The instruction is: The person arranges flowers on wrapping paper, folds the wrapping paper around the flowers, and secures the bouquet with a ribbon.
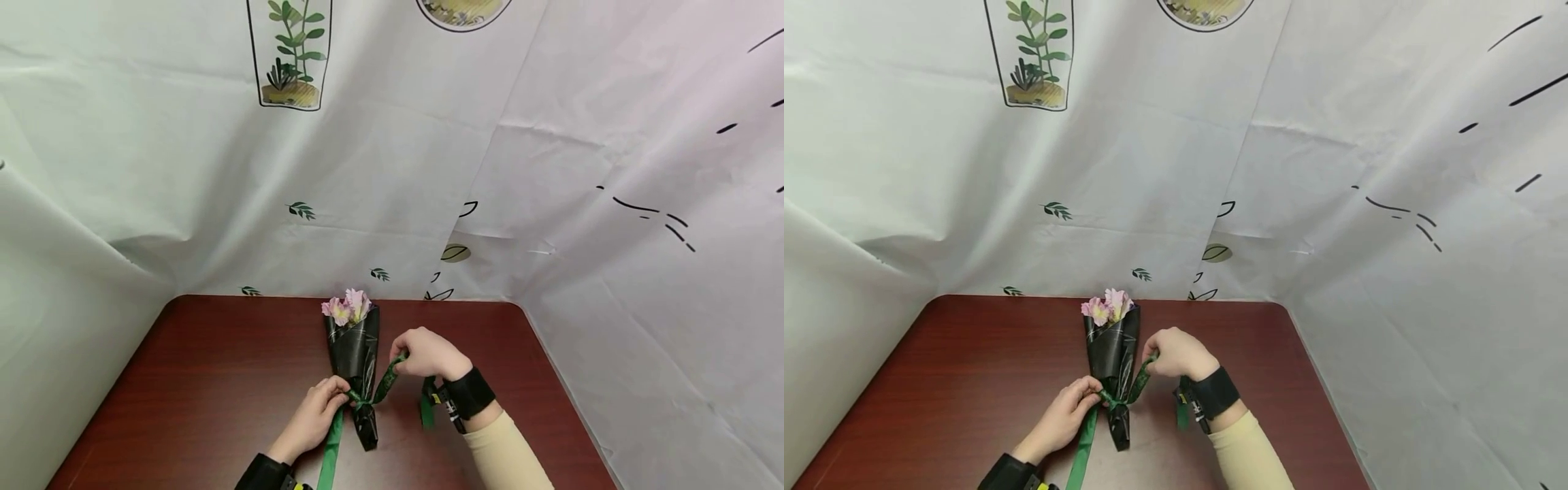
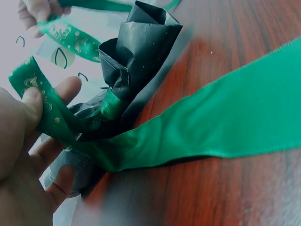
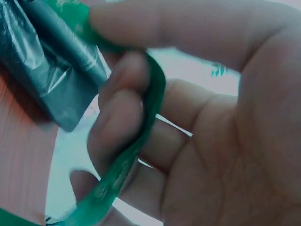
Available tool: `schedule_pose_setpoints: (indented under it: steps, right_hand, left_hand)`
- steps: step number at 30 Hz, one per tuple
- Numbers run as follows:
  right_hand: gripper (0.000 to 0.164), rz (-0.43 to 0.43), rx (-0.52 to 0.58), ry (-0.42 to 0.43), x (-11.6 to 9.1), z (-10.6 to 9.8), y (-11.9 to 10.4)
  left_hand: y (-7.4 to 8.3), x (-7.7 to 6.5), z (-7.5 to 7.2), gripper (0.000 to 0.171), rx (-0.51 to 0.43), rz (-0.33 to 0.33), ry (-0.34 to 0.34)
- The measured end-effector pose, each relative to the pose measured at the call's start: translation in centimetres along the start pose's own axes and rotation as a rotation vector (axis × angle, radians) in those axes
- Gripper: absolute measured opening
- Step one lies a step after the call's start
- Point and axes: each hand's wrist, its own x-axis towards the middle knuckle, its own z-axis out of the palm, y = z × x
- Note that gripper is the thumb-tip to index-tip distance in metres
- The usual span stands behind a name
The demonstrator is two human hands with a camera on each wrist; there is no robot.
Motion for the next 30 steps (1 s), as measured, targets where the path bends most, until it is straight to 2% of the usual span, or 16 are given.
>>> schedule_pose_setpoints:
  steps: [4,7,11,14,16,19,21,24,27,30]
  right_hand:
    - [0.017,-0.063,-0.178,0.1,1.2,0.9,-1.4]
    - [0.017,-0.154,-0.353,0.191,2.3,1.9,-2.5]
    - [0.014,-0.272,-0.556,0.284,4.0,3.5,-3.9]
    - [0.01,-0.349,-0.637,0.309,5.2,4.9,-4.6]
    - [0.009,-0.382,-0.645,0.311,5.8,5.8,-4.8]
    - [0.018,-0.383,-0.565,0.325,5.9,7.0,-4.6]
    - [0.024,-0.346,-0.442,0.364,5.4,7.6,-4.2]
    - [0.028,-0.26,-0.199,0.473,3.7,8.5,-3.3]
    - [0.03,-0.173,0.096,0.56,1.7,9.7,-2.3]
    - [0.039,-0.095,0.337,0.536,-0.1,11.3,-1.4]
  left_hand:
    - [0.8,-0.1,0.1,0.007,0.035,-0.053,0.015]
    - [2.1,0.0,-0.1,0.008,0.039,-0.074,0.008]
    - [2.8,0.2,0.0,0.009,0.042,-0.108,0.012]
    - [2.8,0.3,0.3,0.01,0.039,-0.138,0.038]
    - [2.7,0.3,0.5,0.011,0.043,-0.149,0.064]
    - [2.7,0.2,0.8,0.013,0.045,-0.151,0.104]
    - [2.7,0.2,0.9,0.014,0.048,-0.148,0.121]
    - [2.7,0.1,1.1,0.016,0.055,-0.16,0.139]
    - [2.5,0.1,1.1,0.019,0.054,-0.182,0.172]
    - [2.4,0.1,1.1,0.022,0.049,-0.197,0.21]
